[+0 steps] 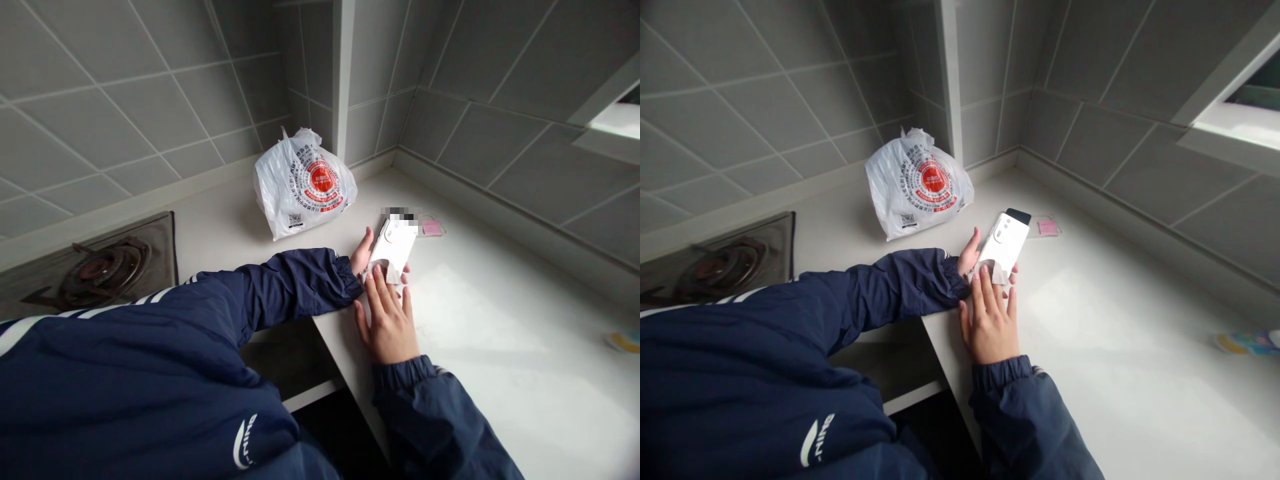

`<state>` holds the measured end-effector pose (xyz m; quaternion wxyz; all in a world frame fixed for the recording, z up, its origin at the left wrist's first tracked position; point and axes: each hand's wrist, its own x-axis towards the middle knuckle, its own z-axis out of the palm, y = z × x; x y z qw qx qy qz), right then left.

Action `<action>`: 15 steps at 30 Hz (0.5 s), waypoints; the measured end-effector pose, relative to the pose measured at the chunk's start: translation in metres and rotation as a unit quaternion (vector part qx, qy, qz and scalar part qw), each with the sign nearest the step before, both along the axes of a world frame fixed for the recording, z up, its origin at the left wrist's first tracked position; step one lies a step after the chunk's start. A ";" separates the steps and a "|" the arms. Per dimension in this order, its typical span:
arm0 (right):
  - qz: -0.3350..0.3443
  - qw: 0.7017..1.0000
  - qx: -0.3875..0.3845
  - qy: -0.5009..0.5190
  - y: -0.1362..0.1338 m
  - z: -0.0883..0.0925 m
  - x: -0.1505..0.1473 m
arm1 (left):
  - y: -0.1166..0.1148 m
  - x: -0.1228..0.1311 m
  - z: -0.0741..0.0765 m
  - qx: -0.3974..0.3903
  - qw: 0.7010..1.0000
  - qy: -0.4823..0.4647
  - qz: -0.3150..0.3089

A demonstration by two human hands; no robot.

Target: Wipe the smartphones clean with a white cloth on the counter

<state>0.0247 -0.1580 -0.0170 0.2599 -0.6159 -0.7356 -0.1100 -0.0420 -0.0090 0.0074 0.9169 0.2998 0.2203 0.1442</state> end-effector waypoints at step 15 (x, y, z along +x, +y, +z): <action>-0.060 0.998 -0.027 0.014 0.045 0.017 0.018 | -0.019 0.015 -0.001 -0.059 0.976 -0.095 0.187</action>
